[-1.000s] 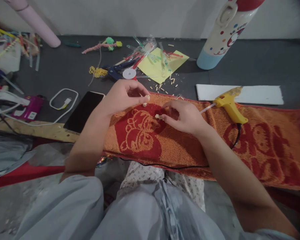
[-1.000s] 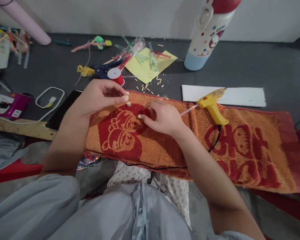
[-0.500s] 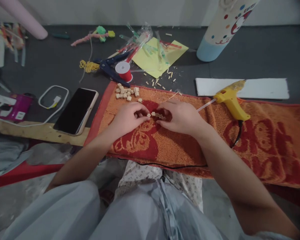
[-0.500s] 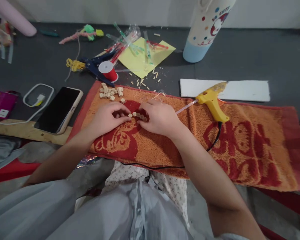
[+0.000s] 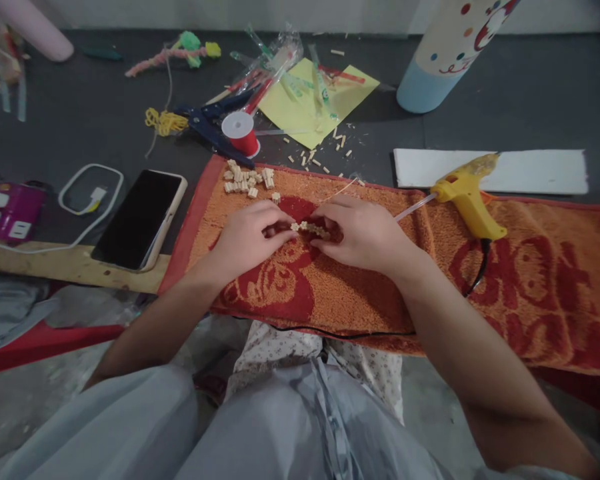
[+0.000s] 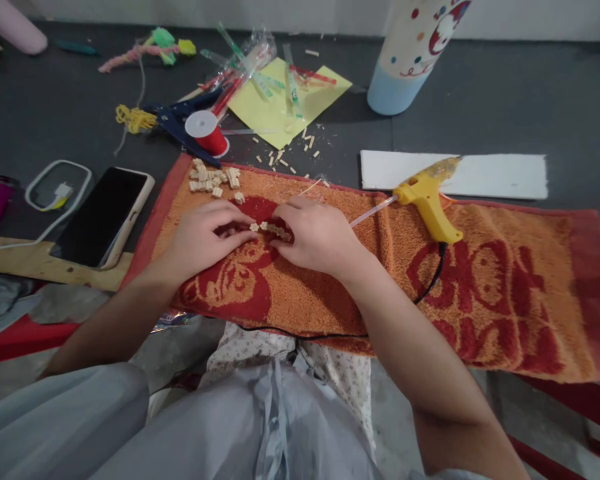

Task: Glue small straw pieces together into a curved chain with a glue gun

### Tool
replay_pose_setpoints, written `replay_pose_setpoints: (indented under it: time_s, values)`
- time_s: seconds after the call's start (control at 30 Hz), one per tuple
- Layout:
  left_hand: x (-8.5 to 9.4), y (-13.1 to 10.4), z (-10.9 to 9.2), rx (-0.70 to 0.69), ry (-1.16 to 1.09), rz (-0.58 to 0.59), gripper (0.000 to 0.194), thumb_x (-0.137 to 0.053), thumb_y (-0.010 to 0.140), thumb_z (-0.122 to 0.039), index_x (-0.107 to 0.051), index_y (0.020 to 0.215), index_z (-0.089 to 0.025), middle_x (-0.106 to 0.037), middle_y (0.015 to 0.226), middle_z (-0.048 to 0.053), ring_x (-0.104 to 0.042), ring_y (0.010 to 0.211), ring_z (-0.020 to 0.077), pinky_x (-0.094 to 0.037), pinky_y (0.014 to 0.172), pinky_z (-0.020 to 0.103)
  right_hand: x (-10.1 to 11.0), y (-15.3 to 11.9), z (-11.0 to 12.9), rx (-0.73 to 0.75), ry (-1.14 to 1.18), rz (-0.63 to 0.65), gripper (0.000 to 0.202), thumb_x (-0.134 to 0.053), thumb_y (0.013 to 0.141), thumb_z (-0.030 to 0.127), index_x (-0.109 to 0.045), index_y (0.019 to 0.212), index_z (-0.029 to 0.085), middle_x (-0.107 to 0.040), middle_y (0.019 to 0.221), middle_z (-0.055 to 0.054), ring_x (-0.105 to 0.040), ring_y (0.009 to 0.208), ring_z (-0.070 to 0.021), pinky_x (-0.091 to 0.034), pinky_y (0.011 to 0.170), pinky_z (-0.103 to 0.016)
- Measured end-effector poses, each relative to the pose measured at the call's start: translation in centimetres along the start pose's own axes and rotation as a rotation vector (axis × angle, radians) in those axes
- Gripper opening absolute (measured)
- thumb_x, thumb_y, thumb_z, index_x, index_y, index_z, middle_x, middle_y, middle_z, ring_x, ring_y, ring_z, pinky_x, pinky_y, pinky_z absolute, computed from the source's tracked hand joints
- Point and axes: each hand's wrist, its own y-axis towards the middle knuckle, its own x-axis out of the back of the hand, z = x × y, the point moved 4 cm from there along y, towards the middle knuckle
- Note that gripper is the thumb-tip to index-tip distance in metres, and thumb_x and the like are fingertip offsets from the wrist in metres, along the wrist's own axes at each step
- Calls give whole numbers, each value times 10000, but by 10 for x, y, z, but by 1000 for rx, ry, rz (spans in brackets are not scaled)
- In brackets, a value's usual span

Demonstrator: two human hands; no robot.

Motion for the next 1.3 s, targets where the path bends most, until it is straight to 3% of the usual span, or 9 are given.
replay_pose_setpoints:
  time_s: [0.57, 0.87, 1.3]
  values:
    - [-4, 0, 4, 147, -101, -7, 175, -764, 794, -387, -732, 842, -222, -710, 771, -2, -577, 644, 134, -454, 619, 280, -2, 0, 2, 23, -3, 24, 286, -633, 832, 315, -700, 1079, 187, -710, 1030, -91, -642, 908, -234, -397, 681, -298]
    - [-5, 1, 3, 138, -83, 6, 156, -766, 797, -358, -699, 808, -218, -681, 767, -14, -567, 655, 120, -442, 631, 266, -2, 0, 2, 26, -20, 38, 256, -590, 862, 294, -702, 1068, 192, -709, 1040, -94, -650, 925, -241, -383, 663, -300]
    - [-5, 2, 2, 108, -17, 4, 188, -715, 829, -400, -700, 825, -213, -684, 784, 8, -583, 672, 133, -448, 643, 261, 1, 0, -1, 63, 65, 39, 309, -654, 772, 255, -690, 1068, 175, -719, 970, -79, -621, 842, -217, -400, 707, -295]
